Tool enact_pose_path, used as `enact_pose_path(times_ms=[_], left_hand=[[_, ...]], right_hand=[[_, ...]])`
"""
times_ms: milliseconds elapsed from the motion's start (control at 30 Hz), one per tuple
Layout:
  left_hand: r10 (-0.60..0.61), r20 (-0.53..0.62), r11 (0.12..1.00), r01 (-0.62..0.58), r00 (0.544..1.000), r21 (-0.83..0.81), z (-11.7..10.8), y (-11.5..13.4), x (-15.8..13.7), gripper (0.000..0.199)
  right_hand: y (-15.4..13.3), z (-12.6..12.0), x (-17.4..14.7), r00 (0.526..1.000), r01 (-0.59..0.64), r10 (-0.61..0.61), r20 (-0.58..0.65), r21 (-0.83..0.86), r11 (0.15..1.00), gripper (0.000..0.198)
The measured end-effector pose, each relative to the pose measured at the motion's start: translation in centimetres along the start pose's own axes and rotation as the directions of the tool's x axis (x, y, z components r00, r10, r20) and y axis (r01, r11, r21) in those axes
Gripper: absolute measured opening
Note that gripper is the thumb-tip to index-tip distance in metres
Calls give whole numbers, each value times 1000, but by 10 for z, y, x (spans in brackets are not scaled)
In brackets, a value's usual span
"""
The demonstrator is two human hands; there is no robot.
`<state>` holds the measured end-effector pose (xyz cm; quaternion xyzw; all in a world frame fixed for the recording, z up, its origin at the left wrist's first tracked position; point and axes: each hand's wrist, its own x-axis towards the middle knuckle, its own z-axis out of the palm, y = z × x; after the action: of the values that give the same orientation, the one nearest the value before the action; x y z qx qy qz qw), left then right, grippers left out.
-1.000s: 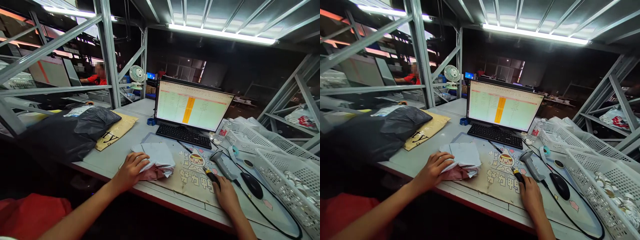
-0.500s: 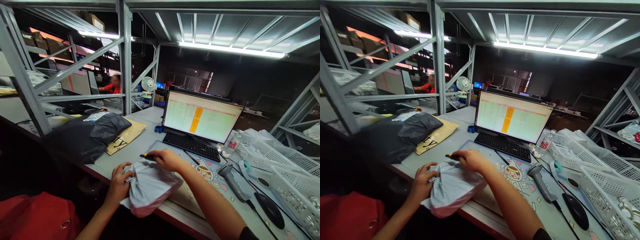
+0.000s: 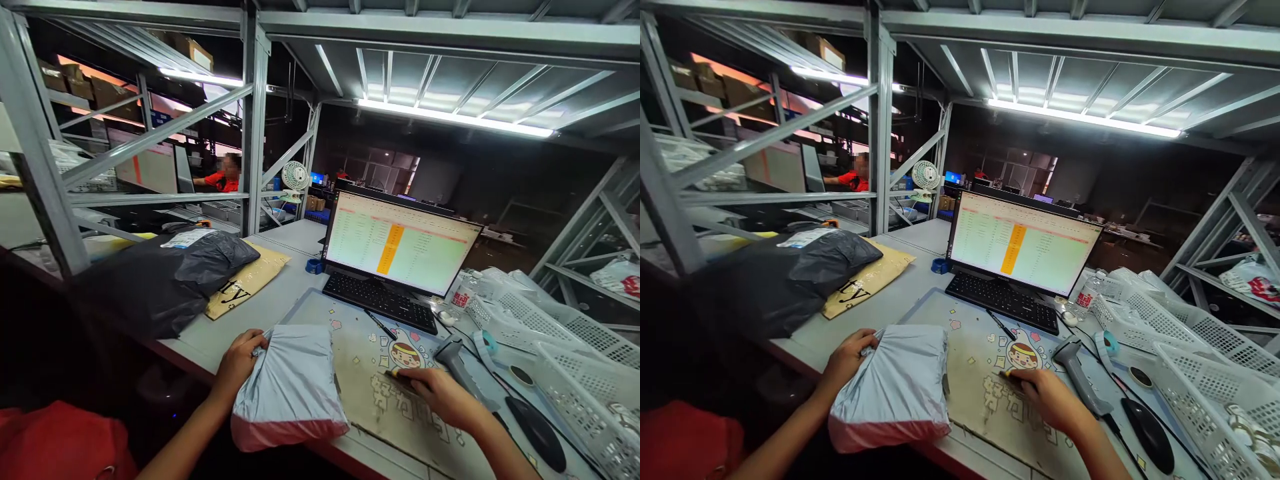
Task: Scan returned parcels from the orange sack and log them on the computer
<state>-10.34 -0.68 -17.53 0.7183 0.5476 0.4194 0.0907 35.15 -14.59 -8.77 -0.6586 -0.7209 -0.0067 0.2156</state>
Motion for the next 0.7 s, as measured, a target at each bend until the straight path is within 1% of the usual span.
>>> enact_pose_path(times_ms=[67,100,167,200,233,300,333,367,433,467,500,567,600,633,700], left_hand=[[38,21,998,-38,999,41,11,21,3,32],[57,48,997,-59,997,48,16,32,5,36],[106,140,994,-109,984,16,19,53,12,40],[146,208,989,-142,967,-32,16,60,17,40],[198,295,979,-175,935,-101,11,66,24,41],[301,468,947,-204,831,-248,-7,74,37,40],[328,511,935,-198,794,-293,-18,79,43,37],[335,515,931,-191,789,-312,-28,85,47,36],[337,438,926,-210,833,-313,-39,104,50,43],[355,391,919,-240,849,-314,-38,116,48,47],[390,372,906,-280,842,-317,-34,129,43,50],[445,409,892,-354,797,-282,-16,152,30,57],[444,433,896,-379,784,-231,-4,160,23,59],[432,447,901,-398,783,-175,7,165,16,58],[402,444,907,-415,801,-74,23,169,6,44]], right_hand=[[37,17,-23,994,-109,108,-9,-40,993,54],[50,26,-33,990,-141,141,-7,-64,988,57],[67,45,-49,979,-199,190,-77,-140,970,58],[70,53,-54,973,-217,199,-117,-173,961,57],[72,59,-58,967,-232,204,-149,-195,953,57],[68,62,-59,960,-257,226,-168,-195,947,57],[64,60,-55,958,-259,232,-166,-167,951,56],[56,54,-48,960,-245,224,-168,-120,962,55],[34,38,-24,967,-173,171,-190,9,985,54],[18,29,-8,971,-118,132,-199,80,990,54],[-1,21,10,978,-58,86,-191,146,988,52],[-41,13,48,992,24,6,-126,239,971,50],[-62,14,66,997,51,-34,-70,266,963,50],[-81,18,83,998,59,-59,-9,283,957,51],[-112,33,108,992,71,-97,75,297,952,52]])
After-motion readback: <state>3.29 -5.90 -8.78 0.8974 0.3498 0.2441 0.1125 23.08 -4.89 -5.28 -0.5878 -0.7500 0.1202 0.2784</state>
